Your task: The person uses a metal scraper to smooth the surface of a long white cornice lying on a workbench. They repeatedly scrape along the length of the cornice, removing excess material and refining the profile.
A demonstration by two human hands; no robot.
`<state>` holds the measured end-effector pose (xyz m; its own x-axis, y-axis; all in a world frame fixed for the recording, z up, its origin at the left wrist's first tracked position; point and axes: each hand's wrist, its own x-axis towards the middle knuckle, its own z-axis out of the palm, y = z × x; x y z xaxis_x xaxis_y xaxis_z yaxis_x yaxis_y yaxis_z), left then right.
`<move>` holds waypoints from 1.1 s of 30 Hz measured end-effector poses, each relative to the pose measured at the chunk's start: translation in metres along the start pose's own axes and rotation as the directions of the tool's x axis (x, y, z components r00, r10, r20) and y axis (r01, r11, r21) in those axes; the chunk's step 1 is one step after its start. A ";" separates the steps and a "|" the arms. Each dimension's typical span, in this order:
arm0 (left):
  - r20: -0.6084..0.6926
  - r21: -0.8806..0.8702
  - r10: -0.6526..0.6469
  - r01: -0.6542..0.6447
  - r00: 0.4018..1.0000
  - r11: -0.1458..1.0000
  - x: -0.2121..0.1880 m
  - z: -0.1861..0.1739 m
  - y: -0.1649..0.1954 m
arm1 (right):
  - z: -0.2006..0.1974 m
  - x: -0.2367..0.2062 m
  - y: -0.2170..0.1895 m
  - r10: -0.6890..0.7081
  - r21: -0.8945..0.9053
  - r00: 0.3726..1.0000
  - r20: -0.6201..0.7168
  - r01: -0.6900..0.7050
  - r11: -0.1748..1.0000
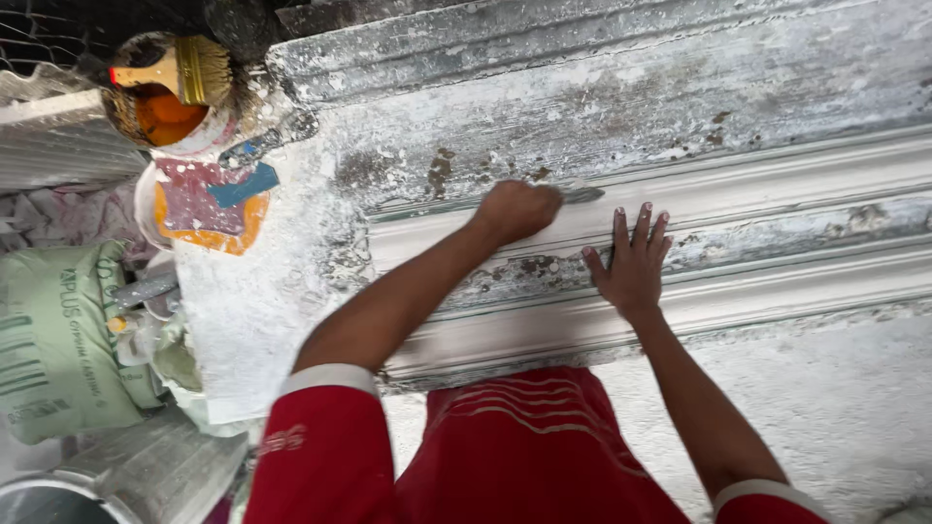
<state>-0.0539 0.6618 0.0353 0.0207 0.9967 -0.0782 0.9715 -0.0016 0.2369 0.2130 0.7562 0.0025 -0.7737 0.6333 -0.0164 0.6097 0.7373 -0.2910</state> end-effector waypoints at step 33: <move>-0.094 -0.200 -0.368 0.344 0.925 0.917 0.056 -0.014 0.060 | -0.009 -0.002 -0.002 0.048 0.019 0.999 -0.023 -0.048 0.999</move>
<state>0.0021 0.7186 0.0584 -0.3604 0.9303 -0.0683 0.8510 0.3579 0.3842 0.2145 0.7559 0.0118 -0.7394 0.6732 -0.0085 0.6424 0.7016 -0.3084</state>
